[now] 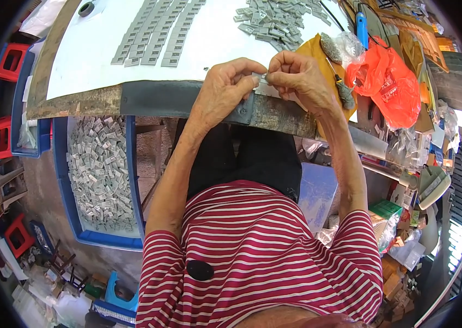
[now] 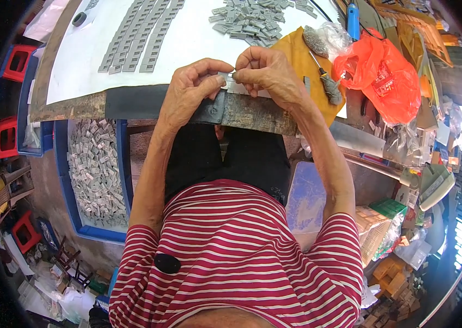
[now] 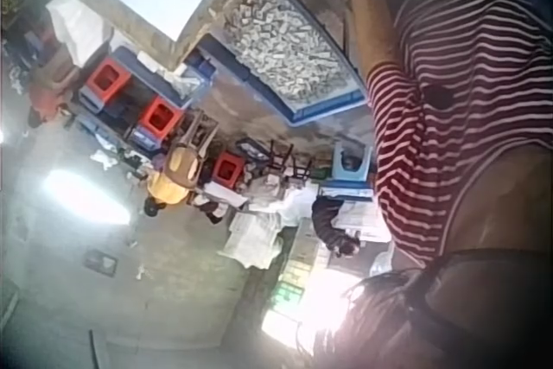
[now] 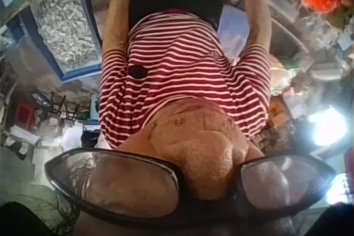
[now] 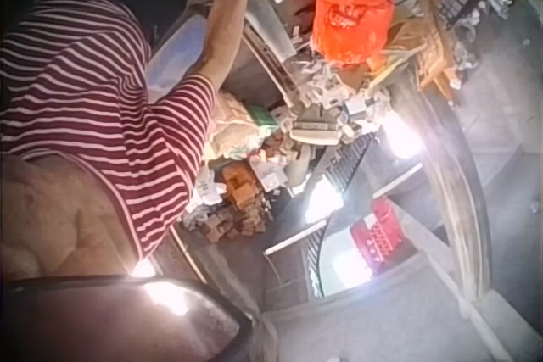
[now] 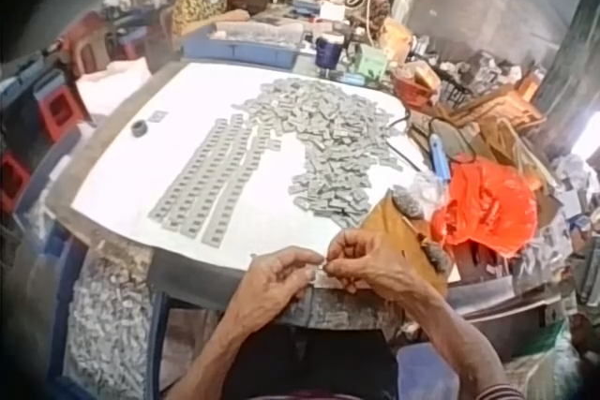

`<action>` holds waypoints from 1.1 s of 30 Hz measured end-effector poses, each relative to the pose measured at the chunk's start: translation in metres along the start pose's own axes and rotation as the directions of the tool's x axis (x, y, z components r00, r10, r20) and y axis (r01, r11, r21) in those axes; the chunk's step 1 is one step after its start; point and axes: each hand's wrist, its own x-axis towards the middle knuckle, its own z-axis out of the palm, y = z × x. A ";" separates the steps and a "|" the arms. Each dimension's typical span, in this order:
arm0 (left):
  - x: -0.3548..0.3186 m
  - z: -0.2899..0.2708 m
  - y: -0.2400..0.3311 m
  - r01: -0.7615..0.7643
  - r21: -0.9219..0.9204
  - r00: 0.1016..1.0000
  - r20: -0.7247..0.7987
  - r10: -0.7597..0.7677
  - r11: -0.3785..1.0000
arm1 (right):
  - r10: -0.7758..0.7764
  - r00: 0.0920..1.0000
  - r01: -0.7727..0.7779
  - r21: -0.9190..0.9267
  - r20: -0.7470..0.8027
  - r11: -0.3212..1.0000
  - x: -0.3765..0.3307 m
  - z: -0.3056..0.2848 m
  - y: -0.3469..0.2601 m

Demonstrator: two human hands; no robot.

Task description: Inspecting and organizing small metal hardware pieces at a workbench.

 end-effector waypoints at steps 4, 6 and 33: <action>0.001 -0.001 -0.001 -0.012 -0.027 1.000 0.015 0.012 1.000 | -0.007 0.999 0.007 0.001 0.032 1.000 0.000 0.001 0.000; 0.001 -0.001 -0.001 -0.015 -0.053 1.000 0.011 0.015 0.998 | 0.004 1.000 -0.004 -0.008 0.029 1.000 0.001 0.001 0.001; 0.001 -0.006 -0.001 0.009 -0.209 1.000 0.015 -0.006 0.978 | -0.027 1.000 0.023 0.285 0.008 0.958 -0.001 0.011 0.008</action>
